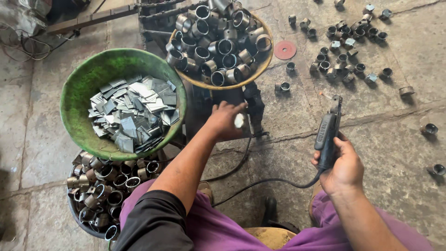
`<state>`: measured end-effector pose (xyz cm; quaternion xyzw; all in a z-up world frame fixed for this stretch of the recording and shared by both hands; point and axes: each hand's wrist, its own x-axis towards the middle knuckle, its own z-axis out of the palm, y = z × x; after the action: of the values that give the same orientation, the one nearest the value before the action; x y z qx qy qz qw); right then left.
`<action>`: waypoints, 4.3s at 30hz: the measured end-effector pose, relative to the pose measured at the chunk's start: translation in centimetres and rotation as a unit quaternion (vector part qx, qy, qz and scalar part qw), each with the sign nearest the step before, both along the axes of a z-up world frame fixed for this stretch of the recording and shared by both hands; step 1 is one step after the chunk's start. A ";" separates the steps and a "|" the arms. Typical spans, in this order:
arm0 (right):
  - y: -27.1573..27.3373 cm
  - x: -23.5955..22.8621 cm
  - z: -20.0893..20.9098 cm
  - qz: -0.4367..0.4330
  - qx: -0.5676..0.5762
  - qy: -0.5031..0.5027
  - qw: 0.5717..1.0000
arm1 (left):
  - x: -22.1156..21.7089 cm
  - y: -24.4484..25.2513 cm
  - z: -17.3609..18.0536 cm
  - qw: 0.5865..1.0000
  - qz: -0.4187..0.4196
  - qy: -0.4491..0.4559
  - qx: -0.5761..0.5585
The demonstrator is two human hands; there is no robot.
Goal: The person sits cross-legged and repeatedly picks up small metal pieces and cylindrical metal parts, placing them on a work surface. They use a handheld welding tool to join the pieces, creating bright sparks, then place the finished parts into a nearby bowl.
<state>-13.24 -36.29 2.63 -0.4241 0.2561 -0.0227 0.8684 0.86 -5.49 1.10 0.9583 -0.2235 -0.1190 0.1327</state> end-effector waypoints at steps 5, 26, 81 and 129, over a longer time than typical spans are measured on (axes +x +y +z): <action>0.1 -0.3 0.9 -0.007 0.008 0.012 1.000 | 0.4 -0.6 0.9 0.997 -0.065 0.027 0.033; -2.3 -1.2 0.7 -0.051 0.049 0.021 0.997 | 16.3 0.4 5.3 0.975 0.150 -0.153 0.062; 2.9 2.5 -4.4 0.067 -0.072 0.015 0.995 | 0.9 22.1 5.4 0.911 0.383 -0.150 0.018; 6.4 1.5 -3.7 0.114 -0.132 0.067 0.982 | -2.9 2.7 -5.4 0.965 0.098 -0.137 -0.201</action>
<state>-11.74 -29.88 -1.07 -0.5624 0.2587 0.0716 0.7821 -2.00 -2.77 -4.26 0.9362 -0.1639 0.0746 0.3018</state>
